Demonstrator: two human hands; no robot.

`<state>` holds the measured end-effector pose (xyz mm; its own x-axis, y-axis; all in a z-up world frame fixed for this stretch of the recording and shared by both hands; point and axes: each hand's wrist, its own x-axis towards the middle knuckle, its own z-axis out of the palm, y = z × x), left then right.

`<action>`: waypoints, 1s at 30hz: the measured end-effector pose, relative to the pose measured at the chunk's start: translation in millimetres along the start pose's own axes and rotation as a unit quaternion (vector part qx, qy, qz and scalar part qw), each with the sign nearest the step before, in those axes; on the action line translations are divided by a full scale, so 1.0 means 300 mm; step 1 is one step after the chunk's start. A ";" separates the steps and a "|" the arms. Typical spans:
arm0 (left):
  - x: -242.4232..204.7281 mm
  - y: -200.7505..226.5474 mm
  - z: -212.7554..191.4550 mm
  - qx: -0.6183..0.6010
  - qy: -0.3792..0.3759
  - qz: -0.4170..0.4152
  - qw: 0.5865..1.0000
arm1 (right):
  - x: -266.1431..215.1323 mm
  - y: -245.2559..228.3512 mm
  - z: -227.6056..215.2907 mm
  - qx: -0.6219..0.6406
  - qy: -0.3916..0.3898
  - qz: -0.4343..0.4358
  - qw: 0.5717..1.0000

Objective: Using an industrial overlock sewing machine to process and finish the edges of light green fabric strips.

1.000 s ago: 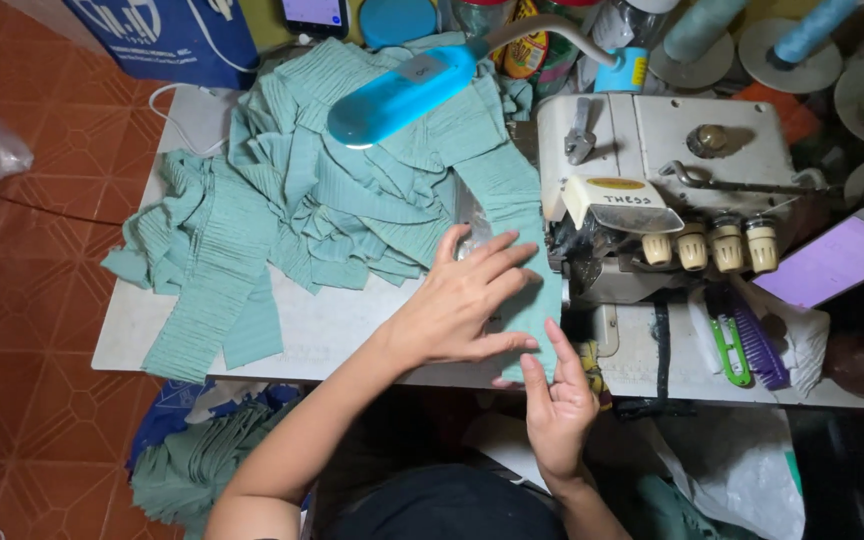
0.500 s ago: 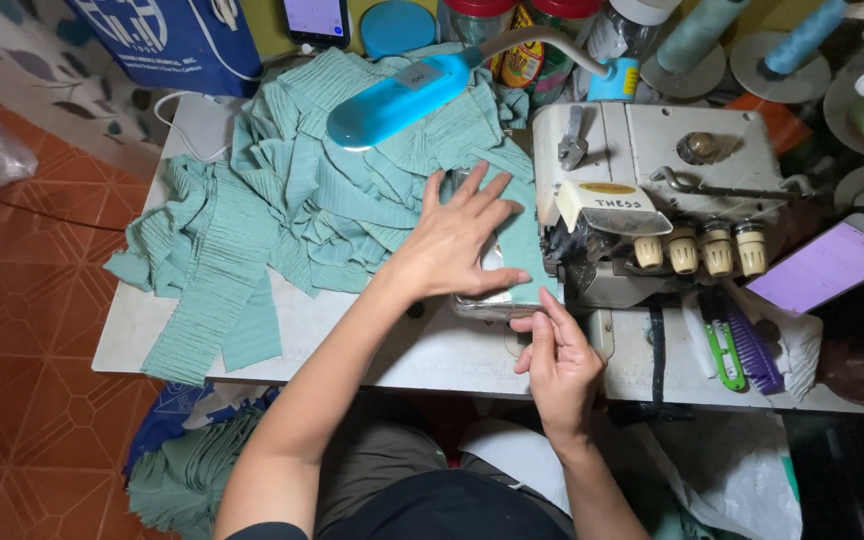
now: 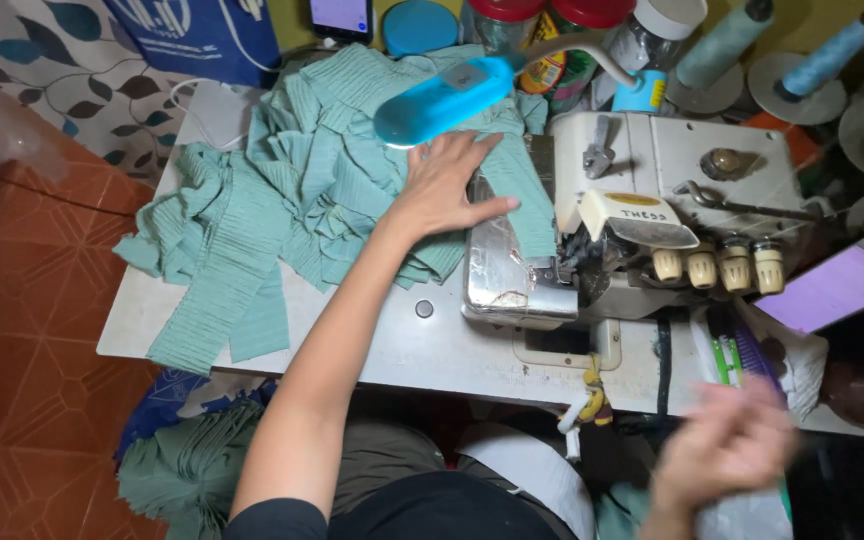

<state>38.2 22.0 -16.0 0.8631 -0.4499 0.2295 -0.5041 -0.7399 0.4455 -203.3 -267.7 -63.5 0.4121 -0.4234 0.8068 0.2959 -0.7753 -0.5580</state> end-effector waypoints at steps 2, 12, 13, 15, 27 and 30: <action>0.012 -0.060 0.044 -0.032 0.031 0.000 0.999 | 0.050 0.153 -0.120 -0.058 0.040 -0.010 0.997; -0.069 -0.071 0.010 -0.232 0.215 0.135 0.939 | 0.143 0.835 -0.314 -0.155 -0.001 0.069 0.986; -0.148 -0.036 -0.045 -0.236 0.208 0.141 0.939 | 0.148 0.846 -0.304 -0.162 0.004 0.073 0.984; -0.294 0.029 -0.146 -0.220 0.215 0.089 0.947 | 0.147 0.873 -0.308 -0.238 0.013 0.048 0.970; -1.193 -0.548 -0.062 0.303 0.179 -0.232 0.907 | 0.234 0.760 -0.187 -0.181 0.011 0.219 0.959; -1.192 -0.586 -0.023 0.326 0.204 -0.228 0.894 | 0.180 0.822 -0.204 -0.173 0.019 0.171 0.970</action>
<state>-181.7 316.4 -170.4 0.8554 0.0954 0.5092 0.1085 -0.9941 0.0040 -160.8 -510.5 -145.6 0.4012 -0.6951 0.5966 -0.1627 -0.6950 -0.7004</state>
